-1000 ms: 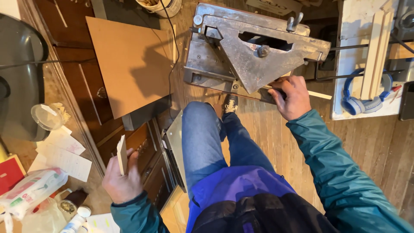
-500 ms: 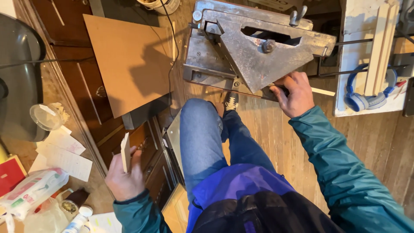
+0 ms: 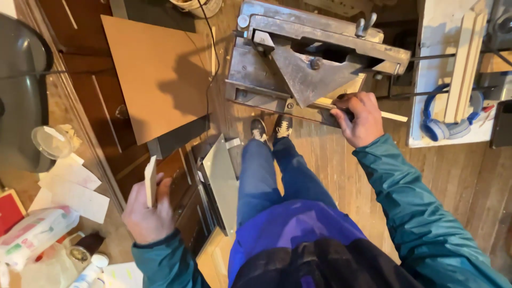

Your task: Measuring and cutting thin wooden strips for art framing using a manual mitre cutter.

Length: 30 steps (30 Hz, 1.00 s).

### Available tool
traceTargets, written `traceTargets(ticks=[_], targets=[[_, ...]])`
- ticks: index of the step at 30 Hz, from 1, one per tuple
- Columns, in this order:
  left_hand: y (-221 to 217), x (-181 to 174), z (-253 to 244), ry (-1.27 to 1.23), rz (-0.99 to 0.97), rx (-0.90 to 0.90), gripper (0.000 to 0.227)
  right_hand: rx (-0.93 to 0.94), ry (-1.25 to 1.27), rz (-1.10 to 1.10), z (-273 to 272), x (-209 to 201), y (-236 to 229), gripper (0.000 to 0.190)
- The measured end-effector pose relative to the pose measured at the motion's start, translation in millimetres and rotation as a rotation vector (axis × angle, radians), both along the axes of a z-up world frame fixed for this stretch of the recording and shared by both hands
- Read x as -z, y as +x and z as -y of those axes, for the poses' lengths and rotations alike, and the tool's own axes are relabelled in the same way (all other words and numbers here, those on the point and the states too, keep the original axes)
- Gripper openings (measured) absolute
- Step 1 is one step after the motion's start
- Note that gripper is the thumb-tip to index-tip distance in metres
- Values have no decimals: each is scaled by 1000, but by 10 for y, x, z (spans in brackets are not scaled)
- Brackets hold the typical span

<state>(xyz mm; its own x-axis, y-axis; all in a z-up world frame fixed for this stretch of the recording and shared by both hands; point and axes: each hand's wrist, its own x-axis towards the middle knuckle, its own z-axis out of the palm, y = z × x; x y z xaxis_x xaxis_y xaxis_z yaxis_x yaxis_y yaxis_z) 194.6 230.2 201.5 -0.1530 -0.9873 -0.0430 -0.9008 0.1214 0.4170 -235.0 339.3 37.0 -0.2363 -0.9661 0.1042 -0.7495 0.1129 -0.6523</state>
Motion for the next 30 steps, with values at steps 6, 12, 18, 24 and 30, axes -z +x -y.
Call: traceTargets(ticks=[6, 12, 18, 24, 30], targets=[[122, -83, -237, 8, -11, -63, 18, -27, 86, -22, -33, 2, -37, 22], [319, -157, -423, -26, -23, -94, 20, -118, 243, -75, 23, -145, -206, 40], [502, -168, -477, -29, -71, -176, 29, -206, 352, -81, -164, -331, -586, 41], [80, -177, -333, -7, -178, -101, 34, -34, 595, 220, -372, -860, -418, 32], [-551, -164, -120, 150, -433, 179, 34, -23, 613, 590, -412, -1046, 133, 30]])
